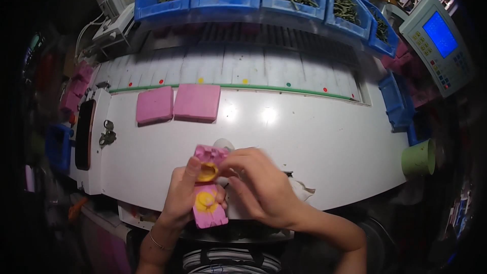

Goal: Assemble small plastic toy parts using a mold and small components.

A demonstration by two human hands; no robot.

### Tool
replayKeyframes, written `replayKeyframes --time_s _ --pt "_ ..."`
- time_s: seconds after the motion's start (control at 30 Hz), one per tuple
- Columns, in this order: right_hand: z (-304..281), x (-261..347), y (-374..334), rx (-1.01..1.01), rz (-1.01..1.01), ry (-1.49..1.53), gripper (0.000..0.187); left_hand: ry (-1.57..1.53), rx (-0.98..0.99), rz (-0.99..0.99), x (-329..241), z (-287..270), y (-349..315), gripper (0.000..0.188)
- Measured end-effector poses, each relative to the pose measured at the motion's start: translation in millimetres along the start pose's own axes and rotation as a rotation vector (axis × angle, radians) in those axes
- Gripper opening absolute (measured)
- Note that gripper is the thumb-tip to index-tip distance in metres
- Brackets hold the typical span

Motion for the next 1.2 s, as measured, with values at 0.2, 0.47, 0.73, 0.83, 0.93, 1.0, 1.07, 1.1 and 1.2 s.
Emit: replayKeyframes --time_s 0.2,0.47,0.73,0.83,0.93,1.0,1.07,1.1,1.2 --pt "20 -31 -19 0.124 0.168 -0.563 0.066 -0.075 -0.169 0.069 -3 -31 10 0.072" --pt "30 43 -6 -0.344 -0.198 -0.774 0.049 -0.061 -0.226 0.094 -6 -40 10 0.060" --pt "21 43 -5 -0.240 -0.154 -0.723 0.055 -0.053 -0.235 0.055 -8 -43 6 0.058" --pt "49 32 -5 -0.104 -0.146 -0.717 0.058 -0.015 -0.278 0.212 -11 -43 8 0.060" --pt "43 33 -3 -0.029 -0.091 -0.752 0.057 -0.002 -0.208 0.117 -6 -41 5 0.060" --pt "16 34 -3 -0.189 -0.047 -0.578 0.057 -0.056 -0.248 0.076 -9 -43 7 0.058" --pt "26 29 -6 -0.130 -0.086 -0.651 0.060 -0.076 -0.263 0.048 -7 -42 8 0.057" --pt "39 27 -9 -0.069 -0.113 -0.723 0.062 0.039 -0.305 0.253 -18 -38 12 0.055" --pt "38 24 -10 -0.065 -0.084 -0.674 0.066 -0.048 -0.240 0.205 -17 -38 9 0.053"
Point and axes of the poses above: each hand's wrist, its own y-axis towards the middle knuckle, its own z-axis out of the palm, x = y × z, the point moved 10 cm from there along y, towards the middle knuckle, and after that the axes turned 11 degrees about z, right-handed, at the moved point
